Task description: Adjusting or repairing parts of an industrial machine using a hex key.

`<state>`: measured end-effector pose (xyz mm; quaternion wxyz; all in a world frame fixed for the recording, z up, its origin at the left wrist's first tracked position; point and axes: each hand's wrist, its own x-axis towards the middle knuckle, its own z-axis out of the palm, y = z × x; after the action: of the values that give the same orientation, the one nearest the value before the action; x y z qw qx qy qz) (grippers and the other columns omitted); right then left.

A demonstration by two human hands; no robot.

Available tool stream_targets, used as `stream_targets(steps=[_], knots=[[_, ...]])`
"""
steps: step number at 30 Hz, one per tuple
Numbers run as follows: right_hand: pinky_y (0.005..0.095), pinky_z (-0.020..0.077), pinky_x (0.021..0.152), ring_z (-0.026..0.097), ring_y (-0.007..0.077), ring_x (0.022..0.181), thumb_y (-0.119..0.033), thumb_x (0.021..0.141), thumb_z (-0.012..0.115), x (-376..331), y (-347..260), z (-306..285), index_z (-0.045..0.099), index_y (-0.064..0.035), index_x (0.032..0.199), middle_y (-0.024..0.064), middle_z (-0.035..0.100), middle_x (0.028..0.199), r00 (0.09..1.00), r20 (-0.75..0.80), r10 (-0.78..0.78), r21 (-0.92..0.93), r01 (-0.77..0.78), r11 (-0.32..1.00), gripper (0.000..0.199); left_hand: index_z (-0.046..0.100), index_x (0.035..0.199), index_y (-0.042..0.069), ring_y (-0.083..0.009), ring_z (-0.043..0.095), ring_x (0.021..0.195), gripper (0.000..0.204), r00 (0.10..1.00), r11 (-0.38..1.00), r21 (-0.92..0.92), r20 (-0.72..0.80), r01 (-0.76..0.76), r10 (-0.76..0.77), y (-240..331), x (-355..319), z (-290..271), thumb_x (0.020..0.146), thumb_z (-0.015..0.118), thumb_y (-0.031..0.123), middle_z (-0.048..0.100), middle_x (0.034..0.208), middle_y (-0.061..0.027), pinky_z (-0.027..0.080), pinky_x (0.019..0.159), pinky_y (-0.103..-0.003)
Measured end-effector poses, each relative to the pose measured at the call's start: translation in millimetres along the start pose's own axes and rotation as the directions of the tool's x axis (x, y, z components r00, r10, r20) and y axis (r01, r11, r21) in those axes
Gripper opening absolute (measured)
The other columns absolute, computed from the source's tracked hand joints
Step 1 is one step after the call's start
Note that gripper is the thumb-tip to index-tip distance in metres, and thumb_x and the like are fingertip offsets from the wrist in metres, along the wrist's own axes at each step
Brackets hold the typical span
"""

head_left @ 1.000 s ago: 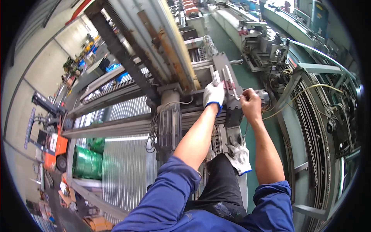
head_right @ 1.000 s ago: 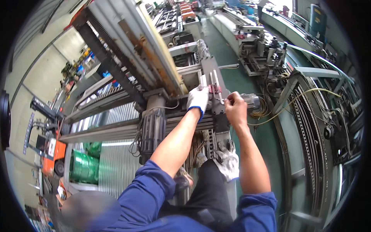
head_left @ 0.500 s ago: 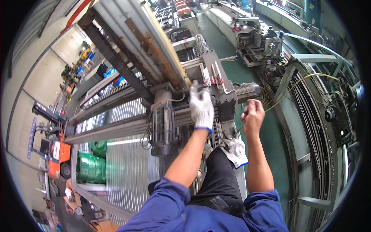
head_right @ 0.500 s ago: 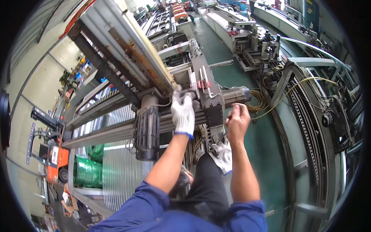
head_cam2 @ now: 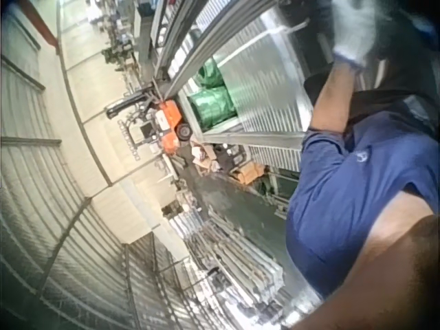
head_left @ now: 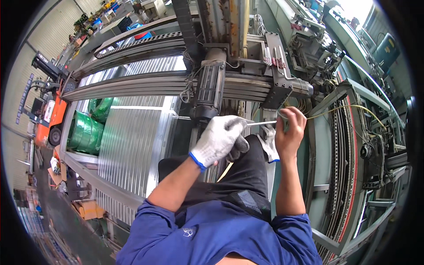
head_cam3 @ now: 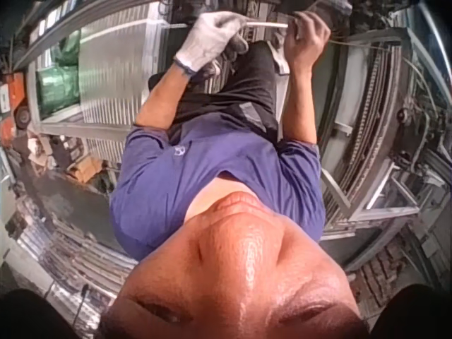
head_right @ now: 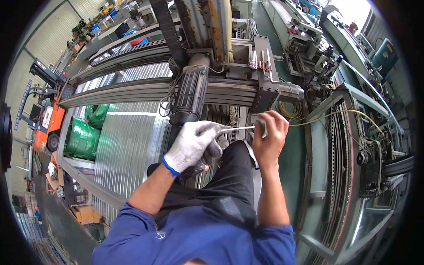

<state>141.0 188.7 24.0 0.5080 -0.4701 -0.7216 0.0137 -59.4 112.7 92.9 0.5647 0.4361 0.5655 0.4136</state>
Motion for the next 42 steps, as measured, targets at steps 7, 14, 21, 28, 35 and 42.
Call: stream_targets(steps=[7,14,21,28,35,42], knots=[[0.0426,0.0488,0.083,0.061,0.0393,0.094,0.005,0.078,0.062,19.8,-37.6,28.6,0.058,0.0012,0.116,0.0198,0.063,0.093,0.829,0.522,-0.199,0.331,0.018,0.943,0.039,0.071,0.093,-0.003,-0.0067,0.06,0.062,0.023,0.969,0.96,-0.134,-0.056,-0.245,0.24,13.9,44.4,-23.8,0.098,0.06,0.018,0.066,0.072,-0.0013,0.048,0.054,-0.025],[0.0335,0.0512,0.063,0.067,0.0218,0.066,-0.001,0.092,0.061,77.9,-21.8,94.1,0.064,0.0007,0.109,0.0159,0.065,0.072,0.873,0.483,0.063,0.348,-0.258,0.901,0.018,0.062,0.122,0.004,-0.0369,0.069,0.088,0.035,0.58,0.661,0.631,-0.381,-0.406,0.72,12.8,91.6,-61.9,0.096,0.06,0.027,0.071,0.094,-0.019,0.055,0.077,-0.041],[0.0393,0.0508,0.068,0.067,0.0332,0.072,-0.013,0.094,0.06,155.9,30.1,185.4,0.065,0.0009,0.097,0.0183,0.067,0.077,0.823,0.554,-0.123,0.109,0.075,0.991,0.015,0.051,0.136,0.007,-0.0342,0.053,0.122,0.056,0.75,0.183,0.97,-0.004,-0.157,0.662,0.0,111.0,-56.7,0.088,0.067,0.028,0.06,0.124,-0.015,0.043,0.098,-0.048],[0.0405,0.0488,0.068,0.062,0.0365,0.07,-0.012,0.095,0.058,154.0,34.1,202.6,0.062,0.0023,0.094,0.021,0.063,0.076,0.755,0.636,-0.162,0.194,0.047,0.98,0.015,0.057,0.126,0.001,-0.0338,0.056,0.116,0.044,0.636,0.189,0.957,-0.006,-0.22,0.772,-5.3,110.6,-62.3,0.091,0.061,0.028,0.064,0.111,-0.0151,0.044,0.093,-0.046],[0.0394,0.047,0.067,0.056,0.0296,0.072,-0.013,0.094,0.06,172.8,36.8,196.4,0.063,0.0015,0.098,0.0174,0.059,0.076,0.648,0.741,-0.176,0.188,0.051,0.981,0.016,0.059,0.119,0.001,-0.0323,0.058,0.113,0.04,0.646,0.216,0.955,-0.035,-0.202,0.762,-4.2,111.9,-62.3,0.09,0.061,0.027,0.065,0.106,-0.0144,0.045,0.089,-0.044],[0.0439,0.0516,0.072,0.065,0.0438,0.084,-0.012,0.092,0.062,183.6,46.1,198.9,0.066,-0.0001,0.106,0.0252,0.066,0.086,0.619,0.744,-0.253,0.201,0.154,0.967,0.019,0.059,0.118,0.001,-0.0323,0.058,0.112,0.038,0.615,0.202,0.955,-0.027,-0.217,0.788,-5.1,112.6,-62.4,0.09,0.061,0.026,0.065,0.104,-0.0141,0.045,0.088,-0.044]])
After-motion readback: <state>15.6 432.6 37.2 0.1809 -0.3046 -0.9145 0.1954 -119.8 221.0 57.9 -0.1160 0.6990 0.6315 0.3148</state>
